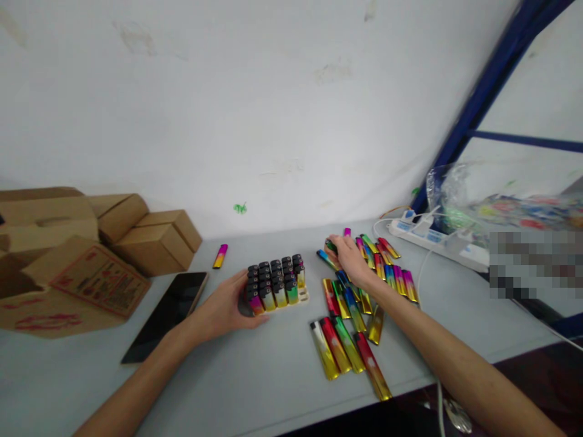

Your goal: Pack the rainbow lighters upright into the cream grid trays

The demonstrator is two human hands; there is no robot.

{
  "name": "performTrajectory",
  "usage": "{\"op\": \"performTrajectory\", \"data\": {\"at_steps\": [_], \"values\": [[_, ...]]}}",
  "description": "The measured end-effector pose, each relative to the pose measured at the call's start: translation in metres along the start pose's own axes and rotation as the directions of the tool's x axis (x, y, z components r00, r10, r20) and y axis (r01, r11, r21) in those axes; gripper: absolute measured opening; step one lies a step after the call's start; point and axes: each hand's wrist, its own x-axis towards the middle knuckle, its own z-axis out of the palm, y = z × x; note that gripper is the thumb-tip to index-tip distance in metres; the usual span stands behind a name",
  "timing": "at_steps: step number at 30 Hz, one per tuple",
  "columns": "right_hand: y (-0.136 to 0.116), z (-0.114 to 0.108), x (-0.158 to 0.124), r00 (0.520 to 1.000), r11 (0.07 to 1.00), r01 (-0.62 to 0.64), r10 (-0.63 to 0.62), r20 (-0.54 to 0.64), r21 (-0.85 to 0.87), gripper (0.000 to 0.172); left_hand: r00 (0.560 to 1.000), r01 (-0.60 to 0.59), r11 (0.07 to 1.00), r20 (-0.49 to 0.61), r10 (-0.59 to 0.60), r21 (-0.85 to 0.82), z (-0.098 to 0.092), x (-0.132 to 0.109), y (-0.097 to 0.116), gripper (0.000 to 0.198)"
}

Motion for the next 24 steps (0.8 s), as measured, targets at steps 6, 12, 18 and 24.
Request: {"op": "performTrajectory", "data": {"at_steps": [6,12,18,24], "values": [[-0.001,-0.005,-0.001,0.997,1.0,0.003,-0.002,0.081,-0.007,0.059,1.0,-0.009,1.0,0.005,0.009,0.013,-0.001,0.0,0.001,0.058],[0.0,-0.004,0.001,0.981,0.99,0.024,-0.05,0.186,0.138,0.053,1.0,-0.02,1.0,0.006,0.02,-0.02,-0.002,0.0,0.005,0.06],[-0.011,-0.008,-0.004,0.956,0.99,0.144,-0.142,0.258,0.011,0.036,1.0,-0.019,1.0,-0.023,0.019,-0.016,0.001,0.001,0.003,0.055],[-0.009,-0.01,-0.008,0.948,0.996,0.08,-0.09,0.305,0.045,0.037,0.999,0.002,1.0,-0.05,-0.001,0.021,0.005,0.0,0.002,0.047]]}}
